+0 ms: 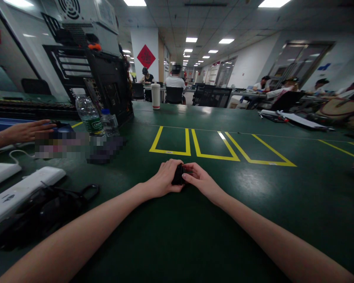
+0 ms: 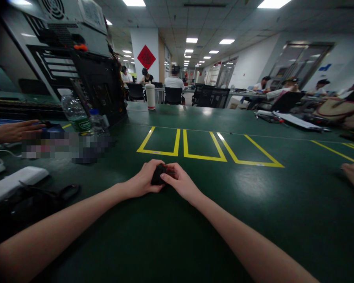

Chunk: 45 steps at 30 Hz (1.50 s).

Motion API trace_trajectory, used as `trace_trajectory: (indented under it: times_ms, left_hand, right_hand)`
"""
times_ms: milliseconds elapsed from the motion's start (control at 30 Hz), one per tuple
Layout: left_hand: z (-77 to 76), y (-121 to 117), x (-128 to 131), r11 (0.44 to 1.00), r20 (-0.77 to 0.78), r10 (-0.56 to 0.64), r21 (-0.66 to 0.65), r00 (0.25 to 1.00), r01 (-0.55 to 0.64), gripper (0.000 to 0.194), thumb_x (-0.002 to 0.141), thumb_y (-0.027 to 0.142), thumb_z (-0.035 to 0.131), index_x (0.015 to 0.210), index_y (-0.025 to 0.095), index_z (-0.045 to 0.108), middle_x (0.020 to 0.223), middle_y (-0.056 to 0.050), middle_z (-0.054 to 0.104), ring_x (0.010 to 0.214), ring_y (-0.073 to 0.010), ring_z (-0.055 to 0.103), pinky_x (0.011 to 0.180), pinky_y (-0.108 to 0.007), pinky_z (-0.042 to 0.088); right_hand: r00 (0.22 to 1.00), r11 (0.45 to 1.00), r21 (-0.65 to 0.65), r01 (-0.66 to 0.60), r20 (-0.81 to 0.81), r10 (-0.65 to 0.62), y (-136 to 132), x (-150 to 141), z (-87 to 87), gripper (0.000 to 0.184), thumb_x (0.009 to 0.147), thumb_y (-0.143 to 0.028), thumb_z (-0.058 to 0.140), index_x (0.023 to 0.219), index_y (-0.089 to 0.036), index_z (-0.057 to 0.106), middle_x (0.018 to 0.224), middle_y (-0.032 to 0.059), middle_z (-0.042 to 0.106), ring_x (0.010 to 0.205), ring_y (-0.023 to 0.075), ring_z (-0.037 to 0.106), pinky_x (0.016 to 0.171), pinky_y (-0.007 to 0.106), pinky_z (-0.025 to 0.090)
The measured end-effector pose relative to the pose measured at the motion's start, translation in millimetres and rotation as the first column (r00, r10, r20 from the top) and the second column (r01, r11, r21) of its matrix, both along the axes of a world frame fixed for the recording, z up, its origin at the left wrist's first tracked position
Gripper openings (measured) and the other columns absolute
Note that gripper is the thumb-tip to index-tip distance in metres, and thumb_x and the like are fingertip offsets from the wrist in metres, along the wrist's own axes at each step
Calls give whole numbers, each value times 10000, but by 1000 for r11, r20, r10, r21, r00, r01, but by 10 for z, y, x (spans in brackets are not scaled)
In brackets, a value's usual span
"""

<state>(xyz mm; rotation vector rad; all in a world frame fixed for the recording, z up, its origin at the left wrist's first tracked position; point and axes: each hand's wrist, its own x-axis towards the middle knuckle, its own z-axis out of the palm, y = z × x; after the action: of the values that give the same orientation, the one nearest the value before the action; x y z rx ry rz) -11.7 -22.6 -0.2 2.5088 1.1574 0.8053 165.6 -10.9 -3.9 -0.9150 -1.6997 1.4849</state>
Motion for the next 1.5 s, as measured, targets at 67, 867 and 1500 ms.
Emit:
trace_trajectory:
  times_ms: [67, 867, 1500]
  left_hand:
    - [-7, 4, -1, 1000, 6, 1, 5, 1000, -1, 576, 667, 248, 643, 1139, 205, 316, 1084, -85, 441, 954, -251, 465, 818, -407, 380]
    - [-34, 24, -19, 1000, -7, -8, 22, 1000, 9, 571, 668, 239, 646, 1133, 184, 319, 1065, -80, 433, 940, -238, 452, 823, -388, 379]
    - [4, 10, -27, 1000, -16, -22, -11, 1000, 22, 554, 693, 265, 633, 1141, 180, 318, 1069, -83, 432, 939, -234, 445, 828, -387, 384]
  right_hand:
    - [1000, 1000, -9, -28, -10, 28, 2, 10, 12, 263, 755, -289, 567, 999, -227, 492, 1033, 29, 511, 985, 180, 514, 885, 396, 412]
    - [990, 995, 20, -100, -100, 102, 3, 20, -5, 273, 711, -222, 632, 930, -218, 469, 1006, 9, 525, 992, 176, 523, 885, 379, 417]
    - [995, 998, -23, -62, -80, 60, 19, 29, -34, 212, 748, -267, 587, 920, -224, 473, 990, 13, 531, 965, 174, 529, 874, 404, 412]
